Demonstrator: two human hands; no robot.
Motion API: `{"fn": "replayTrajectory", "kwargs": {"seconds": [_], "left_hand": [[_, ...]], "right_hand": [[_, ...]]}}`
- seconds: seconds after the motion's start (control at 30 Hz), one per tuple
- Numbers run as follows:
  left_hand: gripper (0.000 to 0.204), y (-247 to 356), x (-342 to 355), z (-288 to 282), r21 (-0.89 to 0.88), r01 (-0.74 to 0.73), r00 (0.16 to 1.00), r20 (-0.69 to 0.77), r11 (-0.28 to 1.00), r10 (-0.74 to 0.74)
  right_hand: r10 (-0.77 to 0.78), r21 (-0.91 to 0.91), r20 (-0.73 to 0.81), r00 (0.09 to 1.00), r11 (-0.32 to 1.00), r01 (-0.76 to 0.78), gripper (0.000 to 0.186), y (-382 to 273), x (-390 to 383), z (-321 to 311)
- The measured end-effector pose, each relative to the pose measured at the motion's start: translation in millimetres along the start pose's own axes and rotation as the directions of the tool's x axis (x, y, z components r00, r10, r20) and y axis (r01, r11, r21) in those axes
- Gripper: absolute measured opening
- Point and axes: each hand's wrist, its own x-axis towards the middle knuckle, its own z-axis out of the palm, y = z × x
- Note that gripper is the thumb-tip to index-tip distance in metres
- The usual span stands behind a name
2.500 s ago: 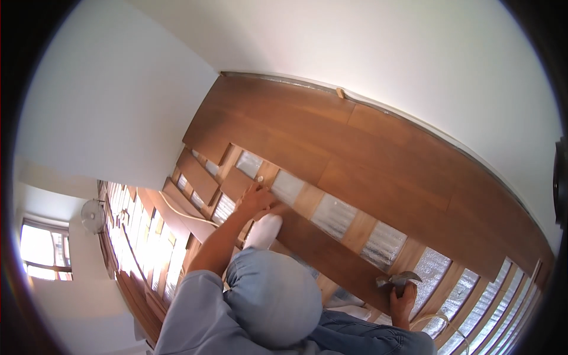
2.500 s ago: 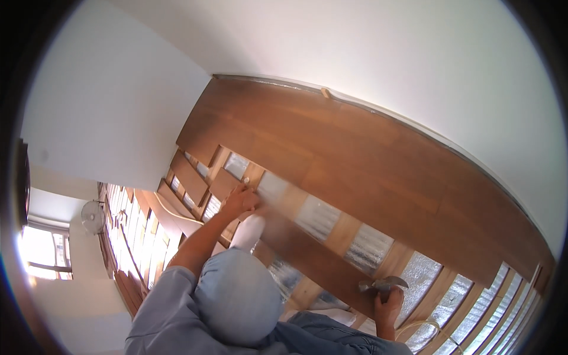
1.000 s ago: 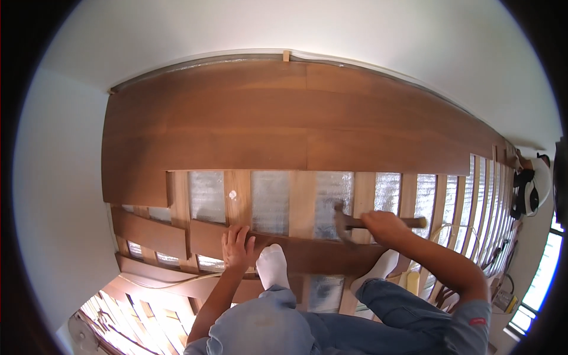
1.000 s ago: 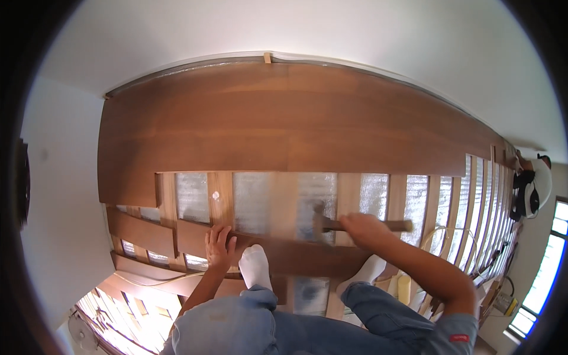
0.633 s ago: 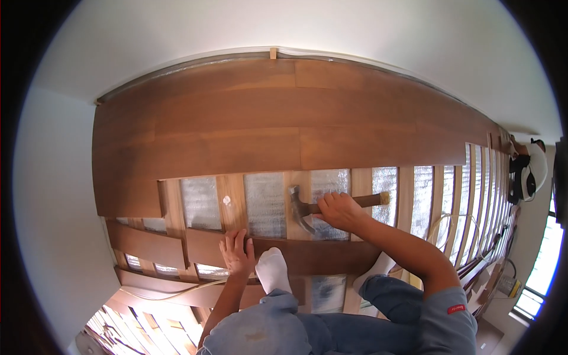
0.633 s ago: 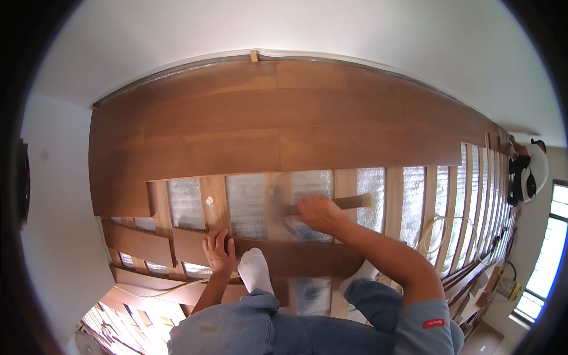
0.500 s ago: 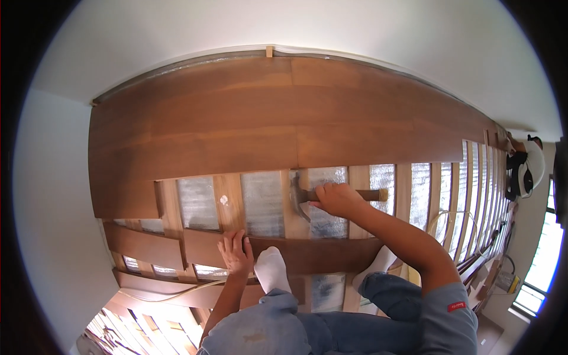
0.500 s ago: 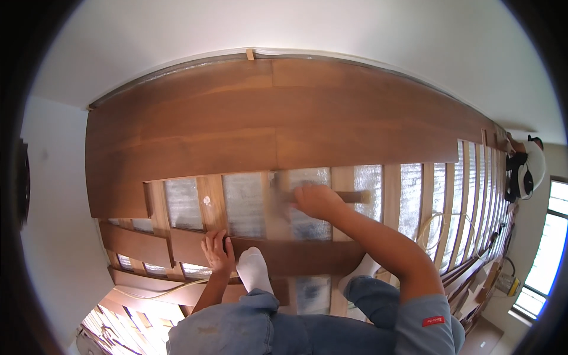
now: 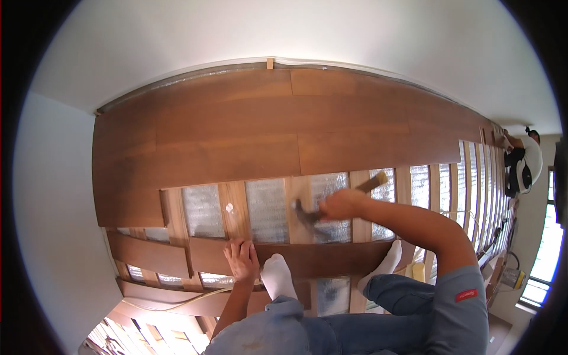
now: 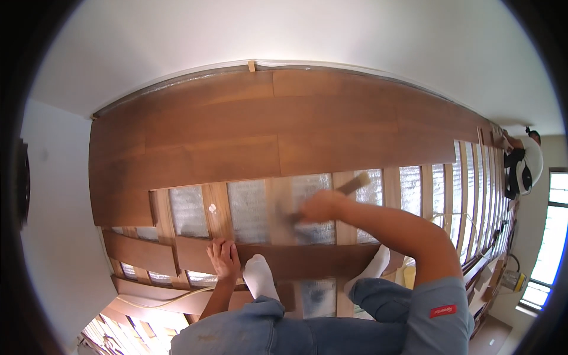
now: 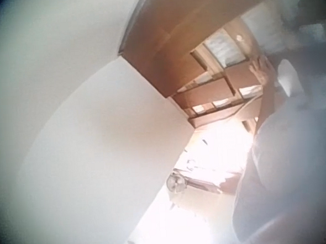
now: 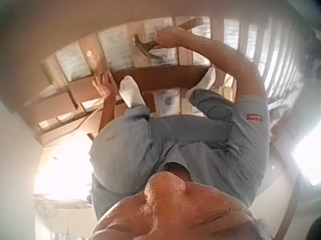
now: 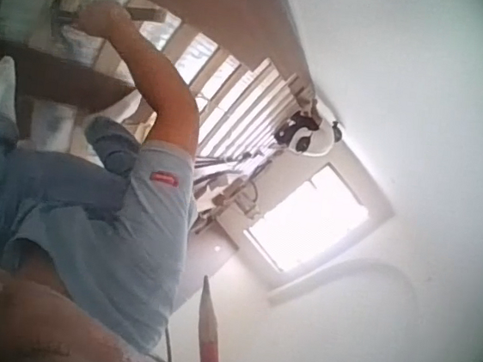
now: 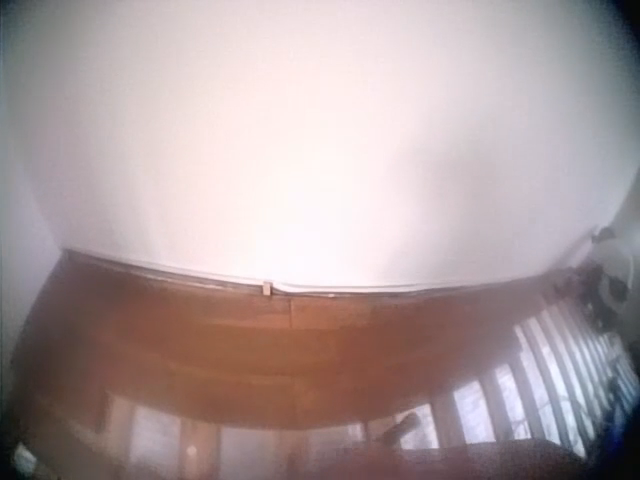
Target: The person installs wooden floor planks over an underlayment by applying adhesive from a bottle and securing the planks with a hammer and a nail gun.
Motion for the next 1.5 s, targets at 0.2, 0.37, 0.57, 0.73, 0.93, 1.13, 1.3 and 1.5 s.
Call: {"fn": "replayTrajectory", "kwargs": {"seconds": [0.2,0.37,0.57,0.73,0.93,1.13,1.3,1.5], "left_hand": [[0.01,0,-2,-1,0.009,0.023,1.0,0.004,1.0,-0.023],[0.014,-1,-5,2,-0.008,0.021,1.0,-0.005,1.0,-0.021],[0.016,-3,-6,2,-0.013,0.013,1.0,0.001,1.0,-0.013],[0.017,1,-3,1,-0.016,0.012,1.0,-0.018,1.0,-0.012],[0.018,4,0,0,0.008,-0.005,1.0,-0.02,1.0,0.006],[0.013,4,0,2,0.023,0.01,1.0,-0.027,1.0,-0.009],[0.016,3,-1,3,-0.002,0.02,1.0,-0.02,1.0,-0.02],[0.016,1,-3,3,0.013,0.021,1.0,-0.017,1.0,-0.021]], "right_hand": [[0.214,0.053,-0.255,0.943,0.977,-0.208,0.055,-29,8,20],[-0.023,-0.084,-0.143,0.989,0.996,0.011,0.053,-28,3,27],[0.128,-0.026,-0.297,0.946,0.99,-0.142,0.052,-11,7,19],[0.106,-0.073,-0.186,0.977,0.99,-0.121,0.053,0,-21,21],[0.131,-0.084,-0.262,0.956,0.984,-0.158,0.055,15,-19,22],[0.1,-0.091,-0.255,0.962,0.988,-0.127,0.055,8,-17,19],[0.11,-0.102,-0.174,0.979,0.986,-0.129,0.055,6,-9,19],[0.136,-0.085,-0.16,0.978,0.985,-0.151,0.056,4,-6,19]]}}
